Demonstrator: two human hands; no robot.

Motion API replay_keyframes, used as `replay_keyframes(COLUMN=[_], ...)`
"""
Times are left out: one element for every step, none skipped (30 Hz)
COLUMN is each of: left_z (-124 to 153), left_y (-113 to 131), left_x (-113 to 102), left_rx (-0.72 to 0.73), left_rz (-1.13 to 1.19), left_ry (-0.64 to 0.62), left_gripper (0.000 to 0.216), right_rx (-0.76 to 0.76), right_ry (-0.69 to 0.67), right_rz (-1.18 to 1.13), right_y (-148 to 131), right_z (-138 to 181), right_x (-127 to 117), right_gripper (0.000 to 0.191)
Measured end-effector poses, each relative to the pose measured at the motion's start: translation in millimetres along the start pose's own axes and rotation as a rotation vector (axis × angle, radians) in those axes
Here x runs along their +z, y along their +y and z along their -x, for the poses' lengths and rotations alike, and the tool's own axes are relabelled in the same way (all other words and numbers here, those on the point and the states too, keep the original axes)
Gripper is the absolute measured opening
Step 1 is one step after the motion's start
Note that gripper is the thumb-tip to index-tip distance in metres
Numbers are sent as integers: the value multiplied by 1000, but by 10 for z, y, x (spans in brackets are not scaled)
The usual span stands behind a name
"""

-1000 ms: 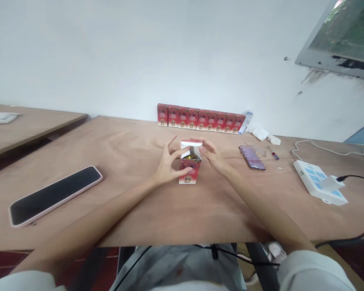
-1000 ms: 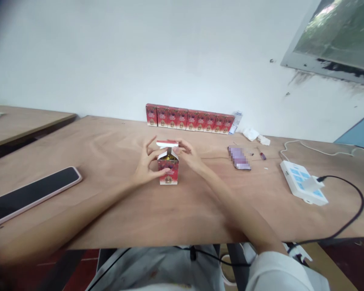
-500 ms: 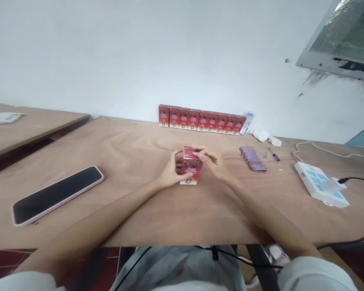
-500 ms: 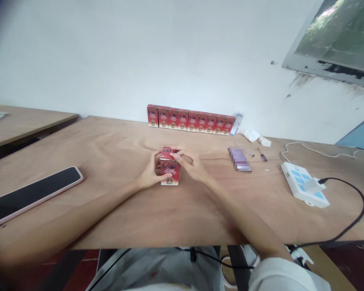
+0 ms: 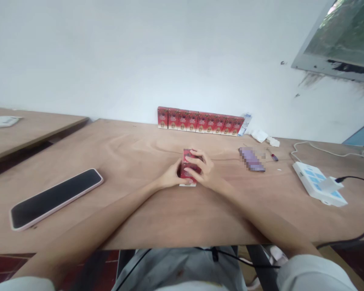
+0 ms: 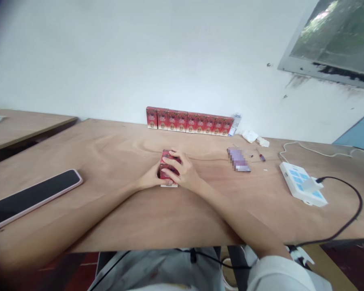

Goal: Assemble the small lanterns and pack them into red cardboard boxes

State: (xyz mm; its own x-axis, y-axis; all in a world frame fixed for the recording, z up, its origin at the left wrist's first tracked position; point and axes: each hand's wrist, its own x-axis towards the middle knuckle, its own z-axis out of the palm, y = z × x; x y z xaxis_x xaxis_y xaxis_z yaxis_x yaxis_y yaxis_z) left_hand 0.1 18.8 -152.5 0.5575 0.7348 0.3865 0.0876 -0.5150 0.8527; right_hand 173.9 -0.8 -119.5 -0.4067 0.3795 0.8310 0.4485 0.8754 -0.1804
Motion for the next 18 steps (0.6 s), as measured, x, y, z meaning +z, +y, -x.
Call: replay_keyframes(left_z=[3, 5, 6, 6, 4, 2, -1, -3, -4, -3, 0, 5, 12, 19, 25, 27, 22, 7], left_y=[4, 4, 2, -2, -8, -13, -19, -26, -34, -45, -60, -80, -103, -129, -158, -186, -214, -239], left_x=[6, 12, 15, 17, 18, 17, 16, 15, 15, 16, 17, 17, 17, 14, 7, -6, -25, -50], left_rx=[-1, -1, -4, -8, -9, -7, -1, 6, 13, 18, 22, 25, 24, 16, 2, -16, -33, -50], left_rz=[25, 50, 69, 81, 86, 85, 75, 57, 35, 11, -20, -63, -122, -196, -284, -376, -461, -532], left_ry=[-10, -11, -13, -16, -21, -25, -28, -29, -29, -26, -26, -26, -23, -17, -6, 4, 10, 17], left_gripper=[85, 85, 85, 84, 85, 85, 86, 87, 87, 87, 87, 88, 89, 91, 92, 90, 88, 83], right_rx=[7, 22, 47, 80, 117, 149, 173, 188, 192, 189, 189, 197, 214, 239, 271, 309, 350, 398], right_ry=[35, 54, 64, 69, 77, 88, 100, 112, 121, 125, 126, 126, 125, 122, 118, 111, 107, 105], right_rz=[3, 13, 24, 34, 40, 43, 45, 45, 46, 49, 55, 65, 79, 95, 112, 129, 146, 165], right_y=[11, 18, 21, 21, 17, 13, 10, 10, 15, 28, 50, 82, 127, 184, 255, 338, 434, 541], right_z=[61, 117, 167, 209, 244, 272, 293, 307, 315, 318, 316, 310, 303, 294, 285, 276, 267, 258], right_x=[36, 73, 109, 145, 179, 209, 235, 254, 265, 267, 260, 244, 219, 186, 145, 96, 37, -30], right_gripper=[33, 36, 40, 44, 50, 57, 63, 69, 72, 73, 73, 72, 70, 68, 66, 64, 62, 61])
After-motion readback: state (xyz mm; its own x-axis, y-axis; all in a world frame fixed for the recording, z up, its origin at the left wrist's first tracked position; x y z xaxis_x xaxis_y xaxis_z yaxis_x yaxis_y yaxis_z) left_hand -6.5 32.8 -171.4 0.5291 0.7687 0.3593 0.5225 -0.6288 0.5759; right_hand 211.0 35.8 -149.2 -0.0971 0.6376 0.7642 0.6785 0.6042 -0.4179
